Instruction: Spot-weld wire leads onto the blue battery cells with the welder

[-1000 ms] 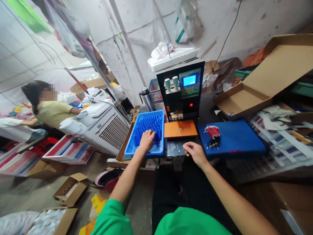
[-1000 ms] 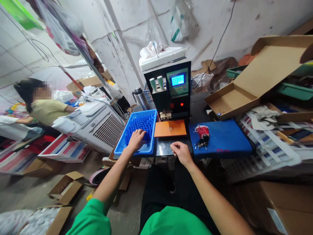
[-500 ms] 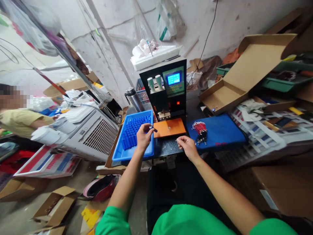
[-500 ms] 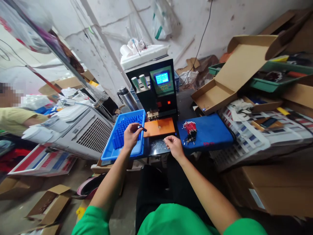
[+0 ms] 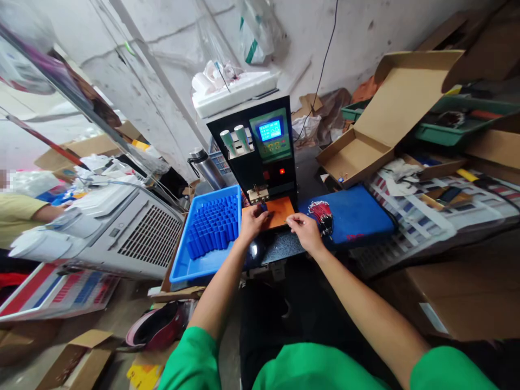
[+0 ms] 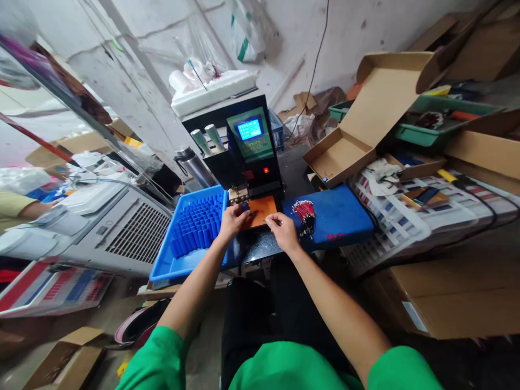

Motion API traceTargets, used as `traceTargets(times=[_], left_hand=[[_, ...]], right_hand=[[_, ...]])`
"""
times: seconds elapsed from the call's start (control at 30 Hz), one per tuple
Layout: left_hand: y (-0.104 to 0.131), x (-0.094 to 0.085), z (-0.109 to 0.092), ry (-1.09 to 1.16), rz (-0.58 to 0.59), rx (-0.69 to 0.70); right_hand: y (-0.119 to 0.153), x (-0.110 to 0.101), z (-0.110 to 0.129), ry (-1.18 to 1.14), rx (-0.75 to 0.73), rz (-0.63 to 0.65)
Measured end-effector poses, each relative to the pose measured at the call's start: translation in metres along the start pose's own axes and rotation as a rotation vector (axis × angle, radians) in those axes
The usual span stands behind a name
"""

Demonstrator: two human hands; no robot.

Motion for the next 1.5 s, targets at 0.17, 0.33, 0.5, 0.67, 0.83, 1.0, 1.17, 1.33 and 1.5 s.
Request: traceTargets(times=[0.17, 0.33, 0.5, 0.67, 0.83, 1.0, 1.17, 1.33, 1.5], left_hand=[[0.001, 0.01, 0.006, 0.133, -0.002, -0.036], [0.003, 0.01, 0.015, 0.18, -0.012, -0.03], [0.004, 0.01, 0.021, 0.2, -0.012, -0.018], [0.004, 0.012, 0.026, 0.219, 0.011, -0.015], [0.004, 0.011, 0.026, 0.203, -0.007, -0.005], [0.005, 0.011, 0.025, 0.233, -0.007, -0.004], [0.005, 0.012, 0.025, 0.24, -0.011, 0.004], [0.005, 0.011, 0.025, 0.223, -0.014, 0.001], [0.005, 0.011, 0.025, 0.22, -0.01, 0.016]], right_hand=[[-0.036, 0.011, 0.007, -0.022, -0.031, -0.013], [-0.062, 0.035, 0.009, -0.084, 0.007, 0.032], [-0.074, 0.059, 0.002, -0.061, -0.002, 0.07], [-0.078, 0.065, -0.004, 0.029, -0.038, 0.102], [-0.077, 0.066, -0.003, 0.071, -0.078, 0.109], [-0.077, 0.066, -0.001, 0.087, -0.089, 0.115], [-0.075, 0.065, 0.004, 0.078, -0.087, 0.136], [-0.074, 0.065, 0.007, 0.051, -0.075, 0.146], [-0.074, 0.064, 0.007, 0.064, -0.071, 0.145]])
Point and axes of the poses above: each hand's wrist, its own y-axis away from the middle knuckle, its own x-axis out of the palm, z = x × y, the point moved 4 cm from there along -y, towards the middle knuckle, and after that the axes turned 7 degrees about y, right-handed, at the moved point
